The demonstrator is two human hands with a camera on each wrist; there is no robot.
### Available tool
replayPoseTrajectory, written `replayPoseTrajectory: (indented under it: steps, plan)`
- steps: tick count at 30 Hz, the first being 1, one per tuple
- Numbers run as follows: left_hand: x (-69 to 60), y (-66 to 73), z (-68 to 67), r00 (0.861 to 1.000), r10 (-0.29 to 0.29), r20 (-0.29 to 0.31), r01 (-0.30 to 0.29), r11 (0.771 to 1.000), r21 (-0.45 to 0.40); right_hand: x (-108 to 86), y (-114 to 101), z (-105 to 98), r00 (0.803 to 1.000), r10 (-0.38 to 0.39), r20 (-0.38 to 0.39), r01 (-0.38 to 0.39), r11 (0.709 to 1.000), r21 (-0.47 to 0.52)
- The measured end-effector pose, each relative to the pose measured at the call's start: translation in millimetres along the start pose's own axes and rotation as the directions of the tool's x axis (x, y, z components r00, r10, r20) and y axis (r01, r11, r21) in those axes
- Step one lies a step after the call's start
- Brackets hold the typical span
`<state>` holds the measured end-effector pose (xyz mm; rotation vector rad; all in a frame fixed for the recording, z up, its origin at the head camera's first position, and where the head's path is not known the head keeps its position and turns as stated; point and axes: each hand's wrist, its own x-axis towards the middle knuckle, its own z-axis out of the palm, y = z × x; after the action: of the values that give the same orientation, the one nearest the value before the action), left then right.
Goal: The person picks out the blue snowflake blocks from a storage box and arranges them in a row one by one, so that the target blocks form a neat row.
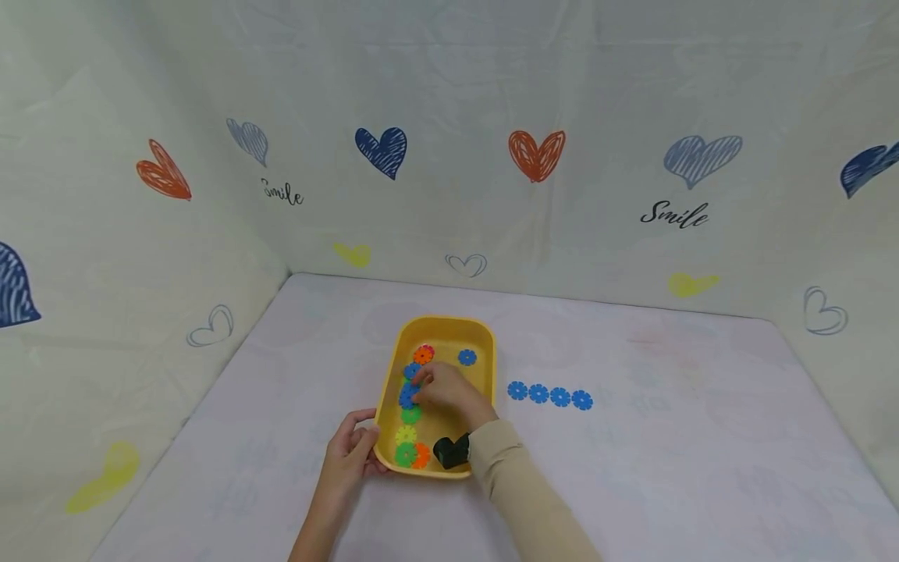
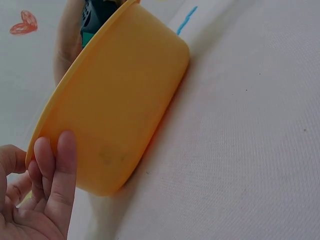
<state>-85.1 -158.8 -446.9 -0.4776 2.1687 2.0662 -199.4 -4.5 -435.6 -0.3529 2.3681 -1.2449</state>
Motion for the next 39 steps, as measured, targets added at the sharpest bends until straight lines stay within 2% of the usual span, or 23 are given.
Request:
replayPoseTrajectory:
  steps: [5,12,17,22,39]
  plan:
    - [-0.3,-1.0,0.2,1.0,-0.007,0.006,0.007,1.0,0.0,3.6,0.5,1.9,1.0,0.018,0.002,-0.018,1.0,0.02]
    - [-0.3,-1.4,-0.1,1.0,0.012,0.009,-0.012,1.0,-0.014,8.9,1.8,7.4,1.0,0.025,-0.018,-0.025,0.999,0.02]
    - [-0.4,-2.1,-0.4,1.0,0.014,0.011,-0.013,1.0,-0.026,11.4,1.2,10.6,0.998,0.055,-0.02,-0.055,0.998,-0.009]
    - [0.5,-1.5,0.1,1.0,0.007,0.007,-0.007,1.0,-0.02,12.0,0.8,12.1,0.998,0.056,-0.027,-0.058,0.997,-0.051]
    - [1.0,-1.0,-0.2,1.0,0.002,0.007,-0.001,1.0,-0.013,9.6,-4.1,11.2,0.997,0.069,-0.035,-0.072,0.992,-0.105]
